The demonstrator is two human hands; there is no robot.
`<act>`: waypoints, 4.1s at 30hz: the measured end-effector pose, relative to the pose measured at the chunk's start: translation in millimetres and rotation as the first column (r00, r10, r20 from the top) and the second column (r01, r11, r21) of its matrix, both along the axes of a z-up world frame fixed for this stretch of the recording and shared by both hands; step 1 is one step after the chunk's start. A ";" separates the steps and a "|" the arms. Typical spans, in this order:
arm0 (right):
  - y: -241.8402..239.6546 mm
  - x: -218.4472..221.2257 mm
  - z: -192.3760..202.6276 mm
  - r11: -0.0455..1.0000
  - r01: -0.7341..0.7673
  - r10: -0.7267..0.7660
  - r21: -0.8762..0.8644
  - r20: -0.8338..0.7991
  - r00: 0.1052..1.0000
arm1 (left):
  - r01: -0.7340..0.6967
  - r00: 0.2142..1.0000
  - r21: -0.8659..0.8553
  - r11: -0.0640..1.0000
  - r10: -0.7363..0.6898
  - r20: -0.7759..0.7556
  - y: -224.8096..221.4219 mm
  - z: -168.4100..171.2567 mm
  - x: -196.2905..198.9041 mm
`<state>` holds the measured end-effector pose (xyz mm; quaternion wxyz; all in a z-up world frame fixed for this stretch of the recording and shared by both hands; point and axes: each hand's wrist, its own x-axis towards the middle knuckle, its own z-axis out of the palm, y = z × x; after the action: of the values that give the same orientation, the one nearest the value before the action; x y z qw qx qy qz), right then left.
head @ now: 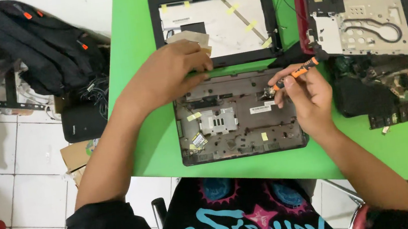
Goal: Disassembling a laptop to access internal components using a screwdriver
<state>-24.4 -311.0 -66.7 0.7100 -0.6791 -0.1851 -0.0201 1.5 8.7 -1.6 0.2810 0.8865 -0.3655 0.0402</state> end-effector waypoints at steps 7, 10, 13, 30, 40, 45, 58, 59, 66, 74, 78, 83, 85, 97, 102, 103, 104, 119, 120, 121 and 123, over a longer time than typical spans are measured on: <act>51.2 10.1 25.4 0.983 -0.161 0.167 -0.083 0.073 0.983 | -0.168 0.986 0.206 0.964 0.168 0.017 19.0 -20.6 5.6; 89.6 10.0 34.9 0.962 -0.248 0.262 -0.112 0.133 0.956 | -0.099 0.990 0.238 0.966 0.119 -0.072 14.5 -27.7 4.5; 123.2 13.7 32.5 0.956 -0.284 0.293 -0.076 0.200 0.935 | -0.091 0.981 0.197 0.976 0.121 -0.149 19.9 -28.1 11.8; 147.8 4.2 0.7 0.959 -0.238 0.279 -0.156 0.347 0.896 | -0.106 0.930 0.028 0.994 0.109 -0.350 28.2 -50.2 31.7; 140.9 0.4 3.8 0.892 -0.273 0.394 -0.360 0.323 0.861 | 0.039 0.954 -0.007 0.999 -0.039 -0.298 35.4 -46.4 36.2; 141.0 1.6 -1.5 0.891 -0.273 0.406 -0.362 0.373 0.834 | -0.033 0.920 0.039 0.999 0.046 -0.389 33.8 -37.7 30.1; 137.6 0.5 4.6 0.921 -0.235 0.346 -0.311 0.374 0.861 | -0.004 0.930 0.005 1.000 0.006 -0.367 36.6 -42.7 32.5; 137.6 0.2 6.0 0.921 -0.235 0.347 -0.311 0.380 0.858 | -0.006 0.931 0.012 1.000 0.010 -0.365 36.5 -43.3 32.9; 134.5 -6.9 39.4 0.967 -0.201 0.234 -0.159 0.234 0.944 | -0.010 0.918 -0.006 1.000 0.006 -0.396 35.7 -33.8 28.4; 66.3 -25.4 44.6 0.879 -0.267 0.397 -0.394 0.297 0.868 | -0.052 0.868 0.079 0.996 0.084 -0.490 32.2 -19.9 22.2; 24.8 -27.9 37.7 0.886 -0.046 0.245 -0.462 0.380 0.892 | -0.045 0.895 0.111 0.993 0.089 -0.436 30.0 -20.8 22.7; -14.7 -17.0 -0.4 0.976 0.053 0.048 -0.211 0.447 0.893 | -0.065 0.922 0.138 0.988 0.112 -0.370 27.2 -23.4 20.0; -24.4 -14.0 -15.0 0.994 0.076 -0.037 -0.083 0.391 0.920 | -0.096 0.921 0.139 0.986 0.141 -0.364 24.3 -16.8 15.5; -31.2 -14.5 -7.6 0.990 0.133 -0.142 0.050 0.334 0.932 | -0.081 0.900 0.131 0.988 0.129 -0.415 20.6 4.9 12.9; -30.9 -15.5 -2.8 0.985 0.161 -0.173 0.064 0.371 0.912 | 0.002 0.971 -0.146 0.989 -0.037 -0.237 -3.9 20.7 6.0; -30.9 -15.0 -1.8 0.985 0.162 -0.175 0.065 0.372 0.912 | 0.004 0.971 -0.146 0.989 -0.039 -0.236 -10.4 19.6 4.1; -30.8 -14.4 -0.8 0.984 0.165 -0.176 0.060 0.370 0.912 | 0.057 0.979 -0.168 0.984 -0.089 -0.186 -16.8 18.5 2.4; -31.8 -12.0 -4.5 0.984 0.167 -0.176 0.057 0.367 0.913 | 0.183 0.983 0.095 0.979 -0.181 -0.024 -36.5 -20.0 -5.9; -31.5 -12.1 -3.3 0.984 0.173 -0.177 0.044 0.363 0.915 | 0.176 0.984 0.134 0.975 -0.173 -0.028 -37.1 -18.7 -7.1; -31.9 -12.3 -3.0 0.985 0.165 -0.170 0.046 0.358 0.918 | 0.168 0.986 0.136 0.976 -0.165 -0.033 -37.6 -22.6 -8.7; -33.6 -11.6 -1.8 0.986 0.163 -0.161 0.024 0.357 0.920 | 0.141 0.988 0.213 0.967 -0.151 0.034 -39.3 -30.0 -8.9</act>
<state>-36.0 -344.7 -68.5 0.6582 -0.6794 -0.2544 -0.2010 -7.4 -30.6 -31.6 0.1788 0.8805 -0.4390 0.0028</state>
